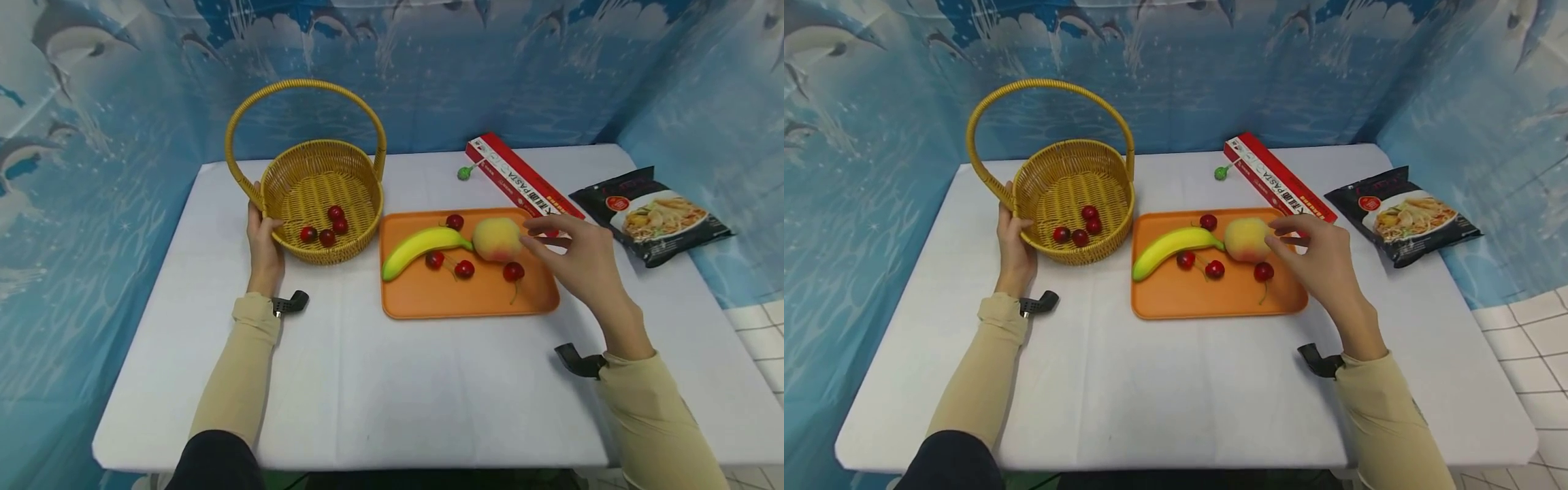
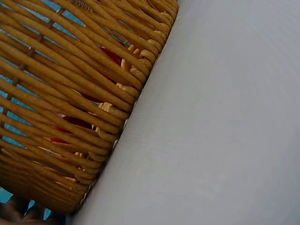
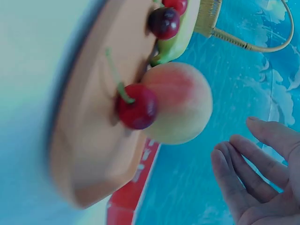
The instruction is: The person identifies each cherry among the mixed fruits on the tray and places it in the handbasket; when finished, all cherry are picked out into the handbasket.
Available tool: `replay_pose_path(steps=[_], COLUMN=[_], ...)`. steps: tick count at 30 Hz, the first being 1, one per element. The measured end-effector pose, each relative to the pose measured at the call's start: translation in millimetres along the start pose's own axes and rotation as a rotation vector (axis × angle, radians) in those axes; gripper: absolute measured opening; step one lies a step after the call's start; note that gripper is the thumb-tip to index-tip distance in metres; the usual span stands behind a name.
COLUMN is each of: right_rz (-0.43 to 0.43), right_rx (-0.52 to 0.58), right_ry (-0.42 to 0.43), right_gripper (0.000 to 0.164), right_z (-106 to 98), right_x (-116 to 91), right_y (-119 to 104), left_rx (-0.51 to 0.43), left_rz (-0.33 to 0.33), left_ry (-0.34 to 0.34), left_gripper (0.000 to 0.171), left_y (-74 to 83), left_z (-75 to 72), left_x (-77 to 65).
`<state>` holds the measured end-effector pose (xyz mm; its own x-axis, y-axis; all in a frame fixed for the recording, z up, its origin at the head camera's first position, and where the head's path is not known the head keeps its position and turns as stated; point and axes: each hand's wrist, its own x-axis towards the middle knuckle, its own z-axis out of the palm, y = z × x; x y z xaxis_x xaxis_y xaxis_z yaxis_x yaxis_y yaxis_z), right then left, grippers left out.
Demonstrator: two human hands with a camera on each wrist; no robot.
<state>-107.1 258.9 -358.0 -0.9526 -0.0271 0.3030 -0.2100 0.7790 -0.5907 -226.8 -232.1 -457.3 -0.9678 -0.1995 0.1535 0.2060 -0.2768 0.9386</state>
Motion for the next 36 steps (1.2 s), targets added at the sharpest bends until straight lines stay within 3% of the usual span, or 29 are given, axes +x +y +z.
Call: replay_pose_path(steps=[6,16,26,36], right_rz=[0.043,0.113,0.177,0.159], right_rx=[0.007,-0.042,-0.069,-0.092], right_ry=[-0.004,-0.124,-0.205,-0.216], right_gripper=[0.035,0.045,0.042,0.04], right_z=[1,18,30,34], right_x=[-14,-29,-30,-33], right_y=[14,29,26,20], left_rx=[-0.001,-0.003,0.003,0.023], left_rz=[0.002,-0.005,-0.005,-0.013], left_ry=[-0.006,-0.009,-0.003,-0.001], left_gripper=[0.084,0.083,0.084,0.083], left_y=[0.6,-0.1,0.3,0.6], left_z=[0.2,0.4,1.3,0.4], left_x=[-0.5,0.6,1.3,-0.3])
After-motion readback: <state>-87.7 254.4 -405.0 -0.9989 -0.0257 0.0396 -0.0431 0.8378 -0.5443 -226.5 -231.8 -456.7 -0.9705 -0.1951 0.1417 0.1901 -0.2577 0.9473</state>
